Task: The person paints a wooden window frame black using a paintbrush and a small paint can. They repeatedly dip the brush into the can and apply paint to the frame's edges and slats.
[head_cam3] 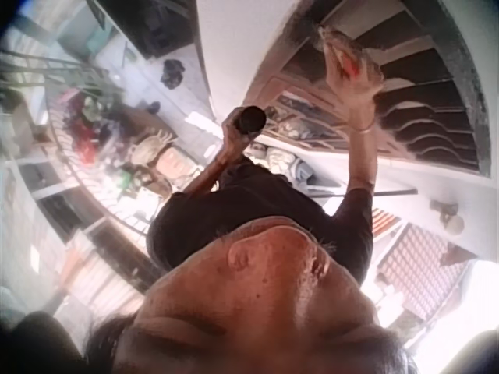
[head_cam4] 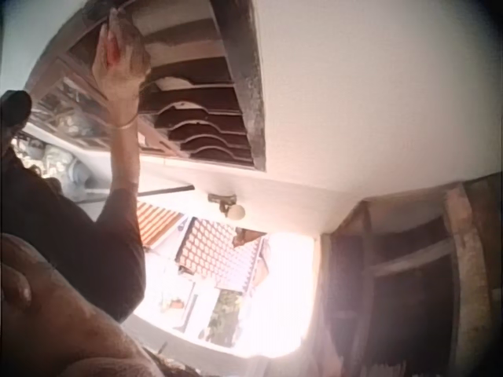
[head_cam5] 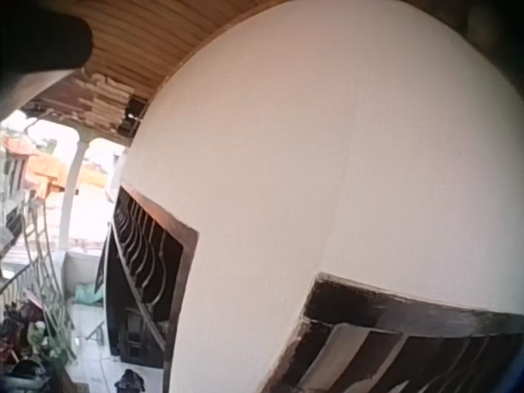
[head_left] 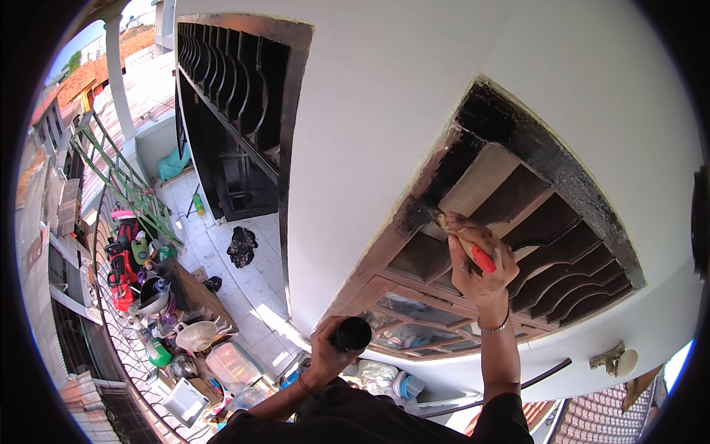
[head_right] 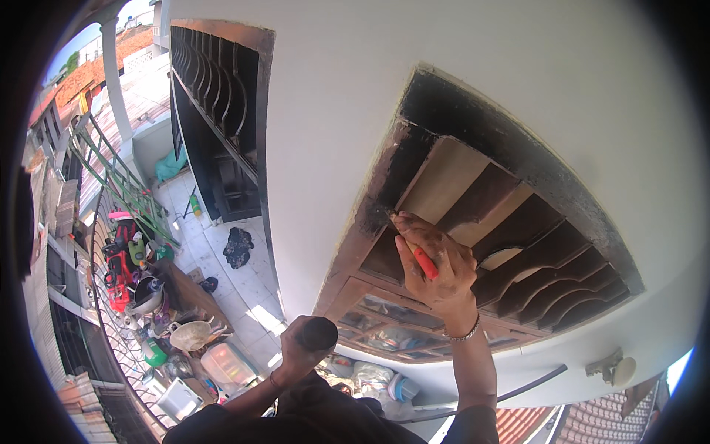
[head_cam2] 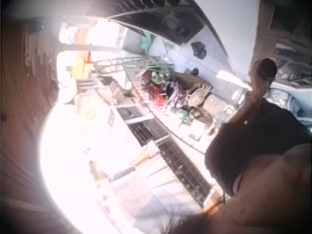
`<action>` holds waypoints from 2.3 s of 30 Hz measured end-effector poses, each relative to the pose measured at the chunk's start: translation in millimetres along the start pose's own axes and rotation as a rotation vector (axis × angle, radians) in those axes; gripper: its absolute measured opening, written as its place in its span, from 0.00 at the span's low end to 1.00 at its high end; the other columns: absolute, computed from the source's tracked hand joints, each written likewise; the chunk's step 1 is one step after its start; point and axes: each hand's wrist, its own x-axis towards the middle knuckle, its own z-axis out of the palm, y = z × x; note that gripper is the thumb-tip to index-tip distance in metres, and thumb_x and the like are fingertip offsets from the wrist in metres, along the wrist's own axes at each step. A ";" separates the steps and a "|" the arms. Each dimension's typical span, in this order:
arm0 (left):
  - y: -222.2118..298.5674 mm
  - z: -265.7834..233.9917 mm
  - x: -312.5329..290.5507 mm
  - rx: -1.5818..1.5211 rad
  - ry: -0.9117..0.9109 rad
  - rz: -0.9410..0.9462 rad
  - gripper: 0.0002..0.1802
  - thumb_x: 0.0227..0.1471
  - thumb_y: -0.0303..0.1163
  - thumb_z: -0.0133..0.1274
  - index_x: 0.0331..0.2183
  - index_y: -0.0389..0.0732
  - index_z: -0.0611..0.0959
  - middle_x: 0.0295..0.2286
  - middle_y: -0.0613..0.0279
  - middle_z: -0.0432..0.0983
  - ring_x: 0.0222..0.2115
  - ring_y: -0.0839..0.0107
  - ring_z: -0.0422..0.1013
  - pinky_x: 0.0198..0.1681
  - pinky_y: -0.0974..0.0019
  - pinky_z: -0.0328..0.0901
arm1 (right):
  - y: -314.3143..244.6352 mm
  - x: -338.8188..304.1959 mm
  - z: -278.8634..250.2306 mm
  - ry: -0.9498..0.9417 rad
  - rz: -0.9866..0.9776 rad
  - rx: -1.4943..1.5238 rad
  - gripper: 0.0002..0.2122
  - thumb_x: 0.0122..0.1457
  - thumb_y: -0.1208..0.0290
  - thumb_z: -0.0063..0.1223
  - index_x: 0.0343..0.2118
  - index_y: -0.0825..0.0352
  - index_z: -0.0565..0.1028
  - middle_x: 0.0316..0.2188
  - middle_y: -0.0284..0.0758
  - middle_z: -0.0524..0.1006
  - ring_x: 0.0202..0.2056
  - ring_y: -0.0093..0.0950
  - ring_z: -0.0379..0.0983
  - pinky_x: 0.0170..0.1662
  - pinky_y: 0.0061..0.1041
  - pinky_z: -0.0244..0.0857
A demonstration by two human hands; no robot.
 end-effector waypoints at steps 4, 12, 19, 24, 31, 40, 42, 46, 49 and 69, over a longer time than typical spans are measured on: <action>3.7 -3.9 2.9 0.006 -0.002 0.008 0.28 0.31 0.22 0.74 0.41 0.37 0.84 0.39 0.54 0.81 0.40 0.58 0.79 0.47 0.61 0.73 | 3.8 5.1 -6.2 0.256 -0.011 0.200 0.10 0.55 0.81 0.65 0.38 0.67 0.75 0.36 0.40 0.85 0.37 0.33 0.85 0.40 0.24 0.77; 6.9 -4.8 7.5 0.004 0.078 0.024 0.23 0.33 0.27 0.75 0.36 0.38 0.84 0.35 0.57 0.81 0.35 0.63 0.80 0.41 0.62 0.74 | -7.4 -10.9 6.3 -0.121 0.006 0.048 0.09 0.57 0.83 0.62 0.37 0.70 0.72 0.36 0.44 0.84 0.40 0.36 0.84 0.42 0.28 0.79; -3.0 -11.7 4.8 0.040 0.085 0.025 0.29 0.31 0.23 0.74 0.41 0.37 0.83 0.38 0.54 0.80 0.38 0.59 0.79 0.44 0.63 0.73 | -15.2 3.3 -15.6 0.119 0.039 0.253 0.10 0.57 0.81 0.63 0.38 0.69 0.73 0.35 0.43 0.84 0.40 0.36 0.84 0.42 0.29 0.79; -6.0 -7.8 2.2 -0.032 0.125 -0.017 0.28 0.31 0.23 0.74 0.40 0.37 0.84 0.37 0.54 0.80 0.38 0.60 0.79 0.44 0.63 0.73 | -27.7 -34.9 3.8 -0.167 0.123 0.128 0.08 0.59 0.79 0.62 0.38 0.70 0.73 0.33 0.45 0.83 0.40 0.39 0.84 0.44 0.35 0.79; -8.6 -9.2 6.0 -0.043 0.116 0.053 0.25 0.33 0.24 0.74 0.38 0.36 0.84 0.36 0.56 0.81 0.36 0.64 0.79 0.43 0.63 0.73 | 13.4 30.9 -15.8 0.490 -0.094 0.177 0.04 0.62 0.82 0.57 0.36 0.76 0.74 0.41 0.53 0.81 0.43 0.46 0.82 0.49 0.37 0.78; -14.8 -10.0 -5.5 -0.065 0.107 -0.070 0.26 0.31 0.23 0.74 0.38 0.35 0.83 0.37 0.55 0.81 0.38 0.62 0.78 0.45 0.63 0.72 | -17.6 -78.2 21.5 -0.226 -0.399 -0.261 0.10 0.57 0.74 0.62 0.36 0.60 0.70 0.47 0.37 0.80 0.51 0.37 0.80 0.44 0.26 0.83; -21.8 -10.4 -6.9 -0.084 0.118 -0.072 0.26 0.31 0.23 0.74 0.38 0.35 0.83 0.36 0.55 0.81 0.37 0.63 0.78 0.44 0.63 0.72 | -24.9 -100.3 24.9 -0.283 -0.432 -0.217 0.11 0.56 0.73 0.63 0.37 0.59 0.70 0.45 0.36 0.81 0.50 0.36 0.80 0.44 0.26 0.82; -28.3 -8.0 -3.5 -0.097 0.127 -0.036 0.25 0.31 0.23 0.75 0.37 0.35 0.83 0.36 0.56 0.80 0.36 0.63 0.78 0.43 0.63 0.73 | -24.9 -71.5 4.1 -0.201 -0.223 -0.002 0.14 0.53 0.78 0.65 0.39 0.61 0.72 0.39 0.33 0.83 0.46 0.33 0.82 0.41 0.24 0.82; -17.2 -5.6 3.4 -0.067 0.063 -0.014 0.26 0.31 0.24 0.75 0.37 0.36 0.83 0.36 0.56 0.81 0.36 0.63 0.78 0.43 0.63 0.73 | 1.8 5.3 -9.0 0.006 -0.032 0.062 0.16 0.51 0.83 0.65 0.41 0.63 0.73 0.38 0.33 0.84 0.43 0.30 0.84 0.36 0.24 0.80; 1.9 -21.8 -8.0 0.057 0.125 0.072 0.20 0.35 0.26 0.74 0.34 0.36 0.85 0.32 0.57 0.82 0.32 0.65 0.80 0.39 0.64 0.74 | -8.1 18.9 -6.1 -0.093 -0.274 0.016 0.15 0.52 0.80 0.66 0.40 0.65 0.71 0.37 0.37 0.83 0.41 0.36 0.84 0.45 0.30 0.81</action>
